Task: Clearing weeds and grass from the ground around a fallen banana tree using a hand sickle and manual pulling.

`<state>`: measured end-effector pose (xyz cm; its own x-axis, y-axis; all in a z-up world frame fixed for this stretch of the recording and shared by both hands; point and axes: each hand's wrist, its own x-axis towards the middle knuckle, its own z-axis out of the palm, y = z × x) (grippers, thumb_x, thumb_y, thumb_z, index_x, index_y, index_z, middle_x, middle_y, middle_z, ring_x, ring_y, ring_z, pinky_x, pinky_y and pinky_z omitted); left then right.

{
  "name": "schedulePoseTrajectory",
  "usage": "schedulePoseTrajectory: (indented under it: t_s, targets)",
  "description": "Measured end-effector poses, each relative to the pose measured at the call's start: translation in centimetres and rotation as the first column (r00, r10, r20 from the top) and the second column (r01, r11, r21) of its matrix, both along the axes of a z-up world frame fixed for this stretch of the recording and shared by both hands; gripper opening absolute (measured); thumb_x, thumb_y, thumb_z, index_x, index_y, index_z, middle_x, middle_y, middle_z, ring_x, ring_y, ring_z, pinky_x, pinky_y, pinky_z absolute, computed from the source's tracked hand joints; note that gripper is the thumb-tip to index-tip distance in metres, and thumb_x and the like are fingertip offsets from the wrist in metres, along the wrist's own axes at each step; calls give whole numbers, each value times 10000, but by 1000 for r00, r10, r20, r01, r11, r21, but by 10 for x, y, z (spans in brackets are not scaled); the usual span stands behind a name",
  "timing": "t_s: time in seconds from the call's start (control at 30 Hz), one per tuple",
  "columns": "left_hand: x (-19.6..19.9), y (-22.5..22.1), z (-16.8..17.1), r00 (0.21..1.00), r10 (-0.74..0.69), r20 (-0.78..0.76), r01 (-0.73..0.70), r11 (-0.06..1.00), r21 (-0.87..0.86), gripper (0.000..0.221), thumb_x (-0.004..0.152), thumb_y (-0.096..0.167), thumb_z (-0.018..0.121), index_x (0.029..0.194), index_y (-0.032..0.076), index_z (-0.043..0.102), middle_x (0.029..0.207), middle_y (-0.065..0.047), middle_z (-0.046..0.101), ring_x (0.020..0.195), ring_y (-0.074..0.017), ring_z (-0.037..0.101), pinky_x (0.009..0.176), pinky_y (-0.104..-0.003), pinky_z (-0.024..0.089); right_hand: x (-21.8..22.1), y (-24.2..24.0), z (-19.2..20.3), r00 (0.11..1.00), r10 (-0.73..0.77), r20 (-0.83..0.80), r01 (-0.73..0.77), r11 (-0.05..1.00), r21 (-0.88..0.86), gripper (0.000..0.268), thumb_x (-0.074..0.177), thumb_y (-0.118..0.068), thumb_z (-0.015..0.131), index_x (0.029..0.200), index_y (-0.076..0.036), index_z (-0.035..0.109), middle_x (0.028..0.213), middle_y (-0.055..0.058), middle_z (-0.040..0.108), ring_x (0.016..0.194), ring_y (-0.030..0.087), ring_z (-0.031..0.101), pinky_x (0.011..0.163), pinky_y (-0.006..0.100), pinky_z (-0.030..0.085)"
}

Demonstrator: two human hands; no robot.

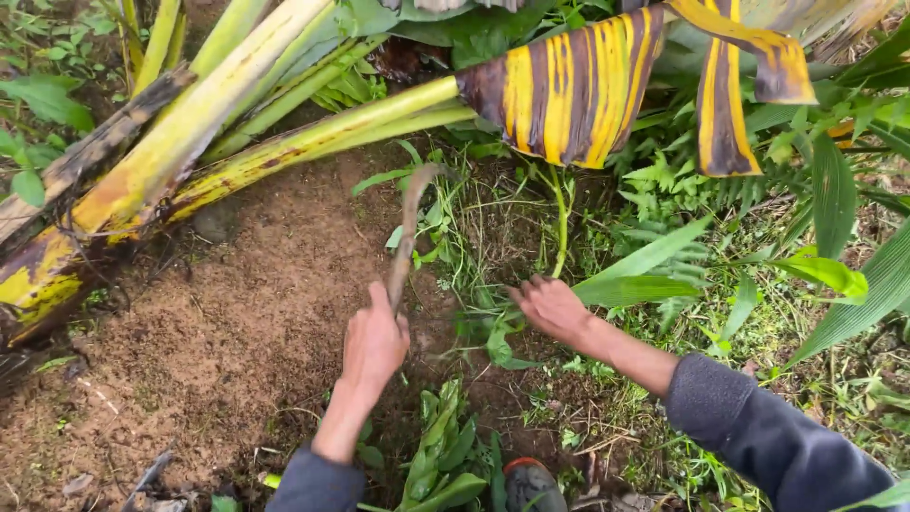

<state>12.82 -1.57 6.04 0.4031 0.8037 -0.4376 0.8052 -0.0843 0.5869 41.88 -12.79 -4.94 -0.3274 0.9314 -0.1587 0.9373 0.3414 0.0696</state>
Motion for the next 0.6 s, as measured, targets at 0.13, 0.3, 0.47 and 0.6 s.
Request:
schedulePoseTrajectory:
  t_s: [0.13, 0.3, 0.47, 0.6]
  targets:
    - [-23, -2, -29, 951, -201, -233, 195, 980, -51, 312, 944, 106, 585, 1211, 61, 430, 987, -274, 731, 934, -413, 759, 741, -504, 610, 27, -5, -30, 981, 18, 195, 2, 994, -106, 488, 1035, -481, 250, 1193, -211, 625, 991, 115, 705, 932, 165, 673, 879, 308, 553]
    - [-63, -23, -40, 974, -193, 122, 220, 933, -283, 444, 883, 123, 629, 1270, 14, 441, 998, -289, 668, 916, -419, 708, 751, -525, 558, 33, 2, 19, 983, -6, 182, 57, 959, -278, 267, 1066, -244, 312, 1153, -147, 545, 1037, 99, 681, 1061, 215, 671, 982, 379, 536]
    - [-54, -32, -17, 983, -142, 115, 163, 964, -209, 395, 1075, 371, 366, 1286, 59, 484, 978, -243, 665, 917, -374, 699, 808, -530, 546, 22, 11, 65, 978, 25, 209, 37, 956, -289, 259, 1066, -228, 300, 1156, -151, 530, 1015, 81, 679, 1050, 191, 657, 1020, 370, 511]
    - [-44, -39, -30, 961, -267, -73, 262, 962, -77, 460, 1101, 442, 232, 1230, 62, 459, 1113, -265, 699, 1068, -405, 715, 971, -573, 510, 41, 12, 66, 973, 12, 232, 45, 970, -239, 239, 1065, -225, 292, 1155, -179, 509, 980, 61, 658, 1002, 175, 642, 1005, 356, 511]
